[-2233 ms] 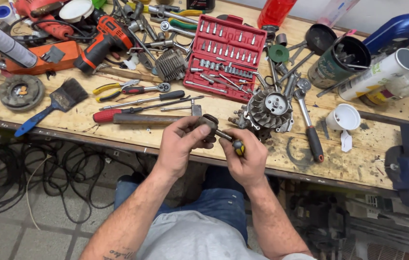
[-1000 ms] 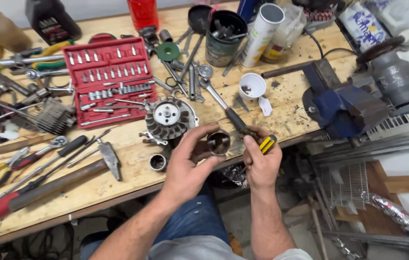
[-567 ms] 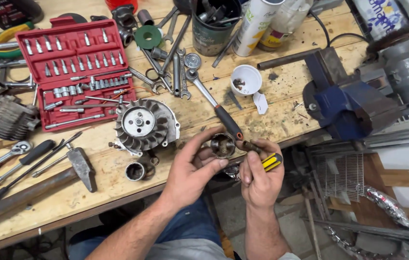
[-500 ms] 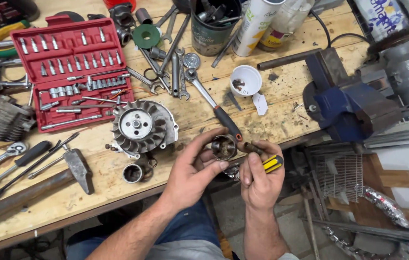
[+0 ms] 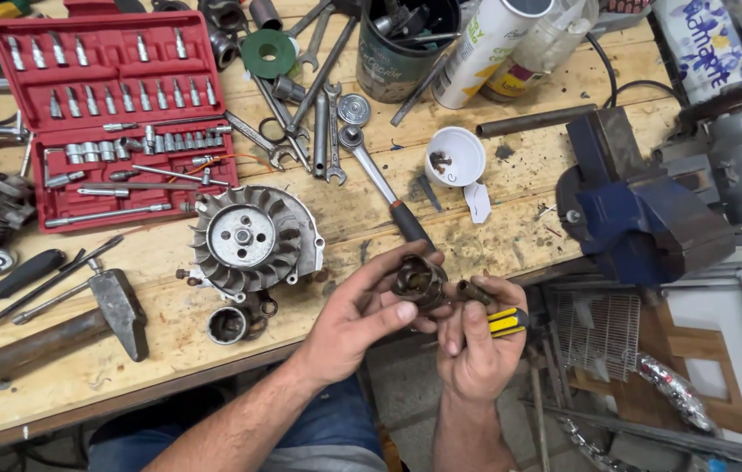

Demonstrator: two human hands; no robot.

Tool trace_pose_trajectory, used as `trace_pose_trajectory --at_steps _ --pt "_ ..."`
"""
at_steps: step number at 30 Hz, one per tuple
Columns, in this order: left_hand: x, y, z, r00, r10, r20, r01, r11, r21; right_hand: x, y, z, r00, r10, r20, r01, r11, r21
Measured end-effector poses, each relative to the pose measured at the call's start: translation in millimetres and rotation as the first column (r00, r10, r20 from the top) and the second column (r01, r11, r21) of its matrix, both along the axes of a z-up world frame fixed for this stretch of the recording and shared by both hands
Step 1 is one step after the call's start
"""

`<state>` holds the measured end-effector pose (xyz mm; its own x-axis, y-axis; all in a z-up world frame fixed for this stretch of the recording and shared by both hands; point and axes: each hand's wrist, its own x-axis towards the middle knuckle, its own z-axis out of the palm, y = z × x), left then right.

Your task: The person uses a hammer to tap a small cylindrical metal component on a workbench. They then use a screwdriver to pry and remove a black rubber seal from the component. Finally, they place a new black rubber seal onto the component and press it into place by hand.

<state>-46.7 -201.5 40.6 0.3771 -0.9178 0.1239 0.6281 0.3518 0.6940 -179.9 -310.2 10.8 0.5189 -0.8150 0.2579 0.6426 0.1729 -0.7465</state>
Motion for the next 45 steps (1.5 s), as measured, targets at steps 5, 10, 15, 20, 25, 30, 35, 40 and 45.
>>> trace_pose_trajectory --at_steps 5,10,15,20,25,30,35,40,45 --pt "1 -5 -12 0.985 -0.025 -0.169 0.022 1.0 -0.019 2 1 0 0.997 -0.02 -0.071 0.021 1.0 0.019" --pt "4 -4 -13 0.939 -0.074 -0.336 0.067 0.997 -0.035 7 0 1 0.995 -0.005 -0.095 0.008 1.0 0.03" --pt "5 -3 -17 0.922 -0.026 -0.386 0.037 0.999 0.02 9 0 1 0.988 -0.015 -0.156 0.021 0.999 0.037" --pt "5 -1 -22 0.919 -0.027 -0.393 0.04 0.999 0.025 14 2 5 0.96 -0.12 -0.251 0.1 0.991 -0.092" --pt "1 -3 -27 0.922 -0.023 -0.386 0.045 0.998 0.049 15 -3 -2 0.868 -0.31 -0.388 0.159 0.914 -0.374" --pt "-7 -9 -35 0.935 0.123 -0.333 -0.112 0.992 0.053 23 -8 -12 0.937 -0.291 -0.193 0.239 0.937 -0.254" --pt "-6 -9 -25 0.94 0.083 -0.331 -0.092 0.996 -0.011 20 -7 -4 0.976 -0.162 -0.143 0.147 0.983 -0.105" --pt "7 3 -18 0.93 -0.091 -0.355 0.074 0.995 -0.062 6 2 4 0.986 -0.024 -0.162 0.022 1.0 -0.016" --pt "6 4 -16 0.937 -0.115 -0.33 0.096 0.993 -0.076 8 8 10 0.994 -0.021 -0.112 0.014 0.998 -0.058"
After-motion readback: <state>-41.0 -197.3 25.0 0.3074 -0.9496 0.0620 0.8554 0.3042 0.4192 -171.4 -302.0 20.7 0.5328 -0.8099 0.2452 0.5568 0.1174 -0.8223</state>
